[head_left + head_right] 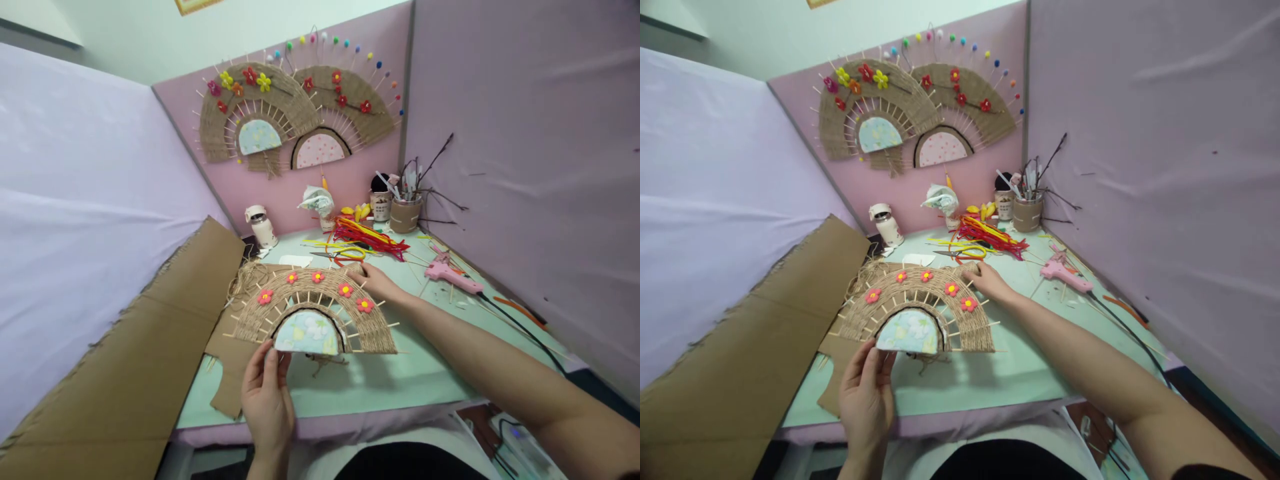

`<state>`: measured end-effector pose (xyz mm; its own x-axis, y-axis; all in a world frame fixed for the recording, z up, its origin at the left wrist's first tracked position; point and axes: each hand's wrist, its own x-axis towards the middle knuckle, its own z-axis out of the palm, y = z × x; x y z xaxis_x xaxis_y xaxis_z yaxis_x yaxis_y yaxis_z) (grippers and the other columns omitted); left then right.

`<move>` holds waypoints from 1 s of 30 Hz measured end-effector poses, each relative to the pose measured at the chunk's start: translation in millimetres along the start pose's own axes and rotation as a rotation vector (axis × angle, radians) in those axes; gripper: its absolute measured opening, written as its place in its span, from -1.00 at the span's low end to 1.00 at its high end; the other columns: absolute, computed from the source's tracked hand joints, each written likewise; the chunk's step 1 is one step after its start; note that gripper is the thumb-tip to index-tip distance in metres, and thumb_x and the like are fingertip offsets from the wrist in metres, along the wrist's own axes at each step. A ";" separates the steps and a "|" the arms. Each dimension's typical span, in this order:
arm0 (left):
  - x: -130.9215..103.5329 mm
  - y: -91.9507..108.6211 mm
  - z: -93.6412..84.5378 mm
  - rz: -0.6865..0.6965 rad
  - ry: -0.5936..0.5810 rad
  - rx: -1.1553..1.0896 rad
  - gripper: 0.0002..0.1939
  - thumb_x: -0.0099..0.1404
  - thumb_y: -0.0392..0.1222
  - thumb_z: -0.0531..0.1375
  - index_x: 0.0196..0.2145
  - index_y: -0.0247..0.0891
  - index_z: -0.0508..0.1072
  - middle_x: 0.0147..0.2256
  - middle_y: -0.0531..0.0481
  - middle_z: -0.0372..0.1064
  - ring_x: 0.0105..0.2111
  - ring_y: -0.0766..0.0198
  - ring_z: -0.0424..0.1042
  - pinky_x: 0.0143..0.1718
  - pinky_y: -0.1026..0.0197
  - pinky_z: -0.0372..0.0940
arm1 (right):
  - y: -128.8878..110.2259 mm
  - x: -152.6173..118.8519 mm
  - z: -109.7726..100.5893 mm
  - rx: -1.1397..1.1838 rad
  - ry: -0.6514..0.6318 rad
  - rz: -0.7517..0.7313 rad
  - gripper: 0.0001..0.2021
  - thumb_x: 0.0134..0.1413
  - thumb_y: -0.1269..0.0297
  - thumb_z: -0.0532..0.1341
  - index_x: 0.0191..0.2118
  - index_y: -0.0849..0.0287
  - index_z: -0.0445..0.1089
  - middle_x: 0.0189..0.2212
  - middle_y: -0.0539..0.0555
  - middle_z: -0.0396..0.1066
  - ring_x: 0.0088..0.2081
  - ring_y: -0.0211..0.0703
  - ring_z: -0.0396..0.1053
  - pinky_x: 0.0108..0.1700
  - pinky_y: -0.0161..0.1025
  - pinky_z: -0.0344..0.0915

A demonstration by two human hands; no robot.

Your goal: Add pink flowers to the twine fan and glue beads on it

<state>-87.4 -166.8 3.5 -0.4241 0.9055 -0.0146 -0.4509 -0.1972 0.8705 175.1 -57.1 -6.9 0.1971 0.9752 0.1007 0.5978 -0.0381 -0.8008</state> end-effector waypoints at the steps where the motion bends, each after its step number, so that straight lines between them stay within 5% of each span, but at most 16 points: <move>1: 1.2 -1.0 0.5 -0.010 -0.001 -0.007 -0.74 0.02 -0.16 0.38 -0.31 -0.24 0.51 -0.31 0.04 0.48 -0.30 0.36 0.46 -0.18 0.26 0.39 | 0.6 0.0 -1.9 -0.001 -0.003 0.005 -0.69 0.11 0.04 0.10 -0.22 0.21 0.34 -0.21 0.20 0.46 -0.19 -0.03 0.40 -0.20 -0.19 0.30; 12: 9.5 -1.8 3.0 0.013 -0.004 -0.021 -0.80 0.08 -0.16 0.34 -0.31 -0.23 0.50 -0.30 0.07 0.47 -0.28 0.38 0.46 -0.11 0.22 0.36 | 0.1 2.3 -8.7 0.061 0.054 -0.009 -0.72 0.07 0.03 0.14 -0.48 0.12 0.23 -0.48 0.04 0.38 -0.41 -0.15 0.32 -0.39 -0.25 0.20; 20: 23.4 5.4 -5.2 0.053 0.052 -0.017 -0.79 0.10 -0.18 0.32 -0.29 -0.25 0.47 -0.30 0.04 0.47 -0.29 0.35 0.47 -0.12 0.17 0.38 | 11.0 34.2 -23.6 -0.106 0.137 -0.074 -0.78 0.17 0.31 0.04 -0.18 0.19 0.40 -0.09 0.19 0.44 -0.05 -0.06 0.35 -0.03 -0.19 0.22; 26: 31.8 9.7 -17.9 0.079 0.076 -0.019 -0.81 0.12 -0.21 0.30 -0.27 -0.22 0.48 -0.26 0.06 0.47 -0.23 0.34 0.47 -0.07 0.17 0.38 | 17.7 81.2 -32.6 -0.255 -0.070 -0.124 -0.83 -0.31 0.50 0.36 -0.46 0.16 0.50 -0.35 0.09 0.54 -0.21 0.01 0.43 -0.13 -0.23 0.26; 30: 31.8 7.0 -23.7 0.074 0.077 -0.008 -0.83 0.13 -0.21 0.29 -0.27 -0.22 0.48 -0.27 0.07 0.47 -0.24 0.35 0.47 -0.07 0.18 0.37 | 24.4 84.0 -36.9 -0.289 -0.161 -0.158 -0.89 -0.24 0.46 0.33 -0.46 0.17 0.52 -0.39 0.05 0.55 -0.29 -0.08 0.44 -0.20 -0.29 0.28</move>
<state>-122.6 -148.3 -2.5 -0.5156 0.8568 0.0119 -0.4219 -0.2659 0.8668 234.9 15.8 3.9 -0.0267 0.9949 0.0970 0.8105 0.0784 -0.5805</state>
